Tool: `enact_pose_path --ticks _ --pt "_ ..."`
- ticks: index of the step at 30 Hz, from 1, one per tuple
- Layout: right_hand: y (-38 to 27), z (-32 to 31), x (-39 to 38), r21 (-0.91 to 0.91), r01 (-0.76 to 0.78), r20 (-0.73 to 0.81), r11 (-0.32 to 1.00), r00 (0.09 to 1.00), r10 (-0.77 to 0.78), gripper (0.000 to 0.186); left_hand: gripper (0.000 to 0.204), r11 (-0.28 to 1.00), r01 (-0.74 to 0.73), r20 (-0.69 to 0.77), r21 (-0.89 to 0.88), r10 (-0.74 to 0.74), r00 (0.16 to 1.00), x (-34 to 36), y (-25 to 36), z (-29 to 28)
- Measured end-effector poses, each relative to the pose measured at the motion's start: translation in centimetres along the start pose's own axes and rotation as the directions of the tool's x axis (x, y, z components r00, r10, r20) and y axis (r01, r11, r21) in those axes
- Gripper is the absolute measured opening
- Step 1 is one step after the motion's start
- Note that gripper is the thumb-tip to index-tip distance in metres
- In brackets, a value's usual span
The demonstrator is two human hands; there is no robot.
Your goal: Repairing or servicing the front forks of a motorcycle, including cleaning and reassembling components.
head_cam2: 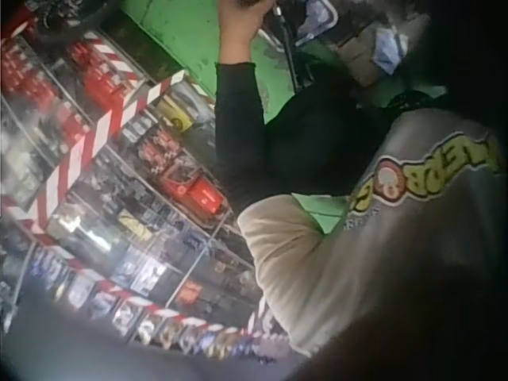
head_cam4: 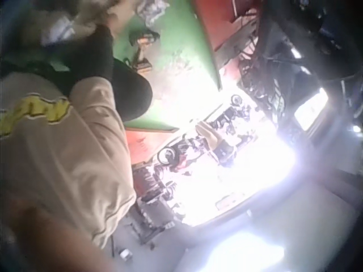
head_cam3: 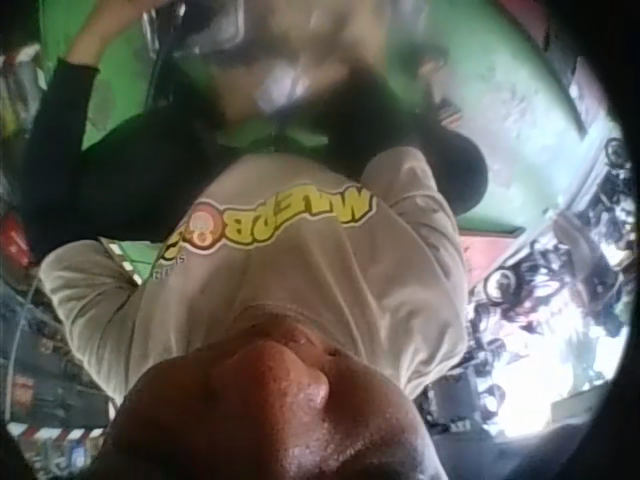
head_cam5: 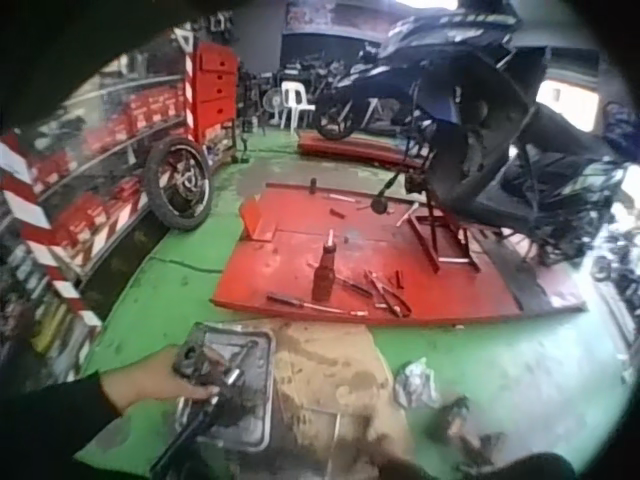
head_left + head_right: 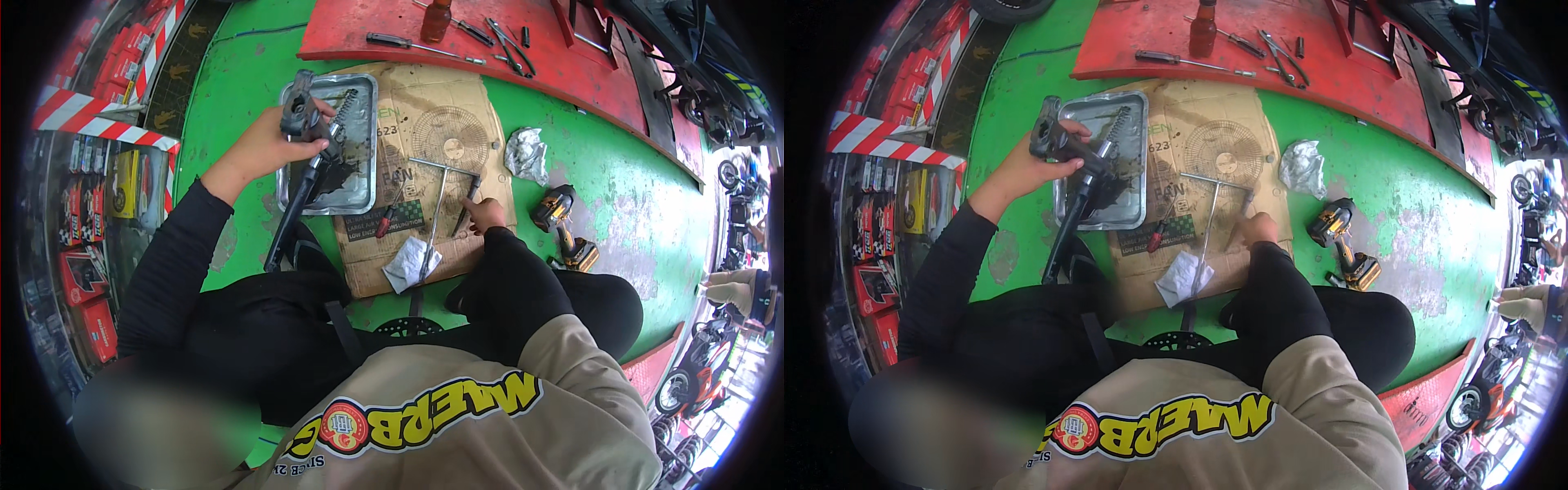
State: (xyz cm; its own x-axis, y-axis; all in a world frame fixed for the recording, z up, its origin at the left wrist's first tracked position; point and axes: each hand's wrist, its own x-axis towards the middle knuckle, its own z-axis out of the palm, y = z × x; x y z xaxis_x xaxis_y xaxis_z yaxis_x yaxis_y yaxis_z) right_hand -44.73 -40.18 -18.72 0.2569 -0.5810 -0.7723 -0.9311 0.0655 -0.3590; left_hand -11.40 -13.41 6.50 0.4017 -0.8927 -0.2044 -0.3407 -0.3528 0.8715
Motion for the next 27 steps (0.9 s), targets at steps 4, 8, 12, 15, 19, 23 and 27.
enact_pose_path --ticks 4,8,12,15,19,23,27 --pt "3.3 3.1 3.0 -0.301 0.188 -0.279 0.935 0.92 -0.275 0.063 0.043 0.999 0.009 0.005 -0.033 -0.009 1.0 1.0 -0.7 0.2" --pt "3.1 3.5 2.7 -0.18 0.238 -0.252 0.954 0.927 -0.278 0.048 0.041 0.992 -0.098 0.022 0.08 0.096 0.995 0.3 -0.3 0.2" --pt "2.2 2.4 2.0 0.477 0.041 -0.009 0.878 0.999 -0.042 0.027 0.04 0.989 -0.13 0.017 0.065 0.129 0.991 0.4 -0.2 0.7" --pt "-1.1 2.0 -0.6 0.814 0.025 0.062 0.58 0.989 -0.13 0.021 0.041 0.954 -0.227 -0.044 0.198 0.24 0.97 0.3 -1.4 0.6" --pt "-11.9 0.5 -7.1 0.965 0.183 -0.063 0.187 0.856 -0.512 0.02 0.041 0.961 -0.124 -0.023 0.249 0.134 0.991 1.0 -2.0 0.9" --pt "-23.0 -3.0 -16.2 0.915 0.404 -0.241 0.026 0.594 -0.768 0.018 0.042 0.964 -0.116 -0.053 0.24 0.132 0.99 1.1 -2.0 0.7" --pt "-28.0 -5.2 -23.9 0.707 0.704 -0.372 -0.065 0.292 -0.881 0.018 0.039 0.979 -0.148 -0.079 0.143 0.16 0.984 1.6 -2.1 0.7"
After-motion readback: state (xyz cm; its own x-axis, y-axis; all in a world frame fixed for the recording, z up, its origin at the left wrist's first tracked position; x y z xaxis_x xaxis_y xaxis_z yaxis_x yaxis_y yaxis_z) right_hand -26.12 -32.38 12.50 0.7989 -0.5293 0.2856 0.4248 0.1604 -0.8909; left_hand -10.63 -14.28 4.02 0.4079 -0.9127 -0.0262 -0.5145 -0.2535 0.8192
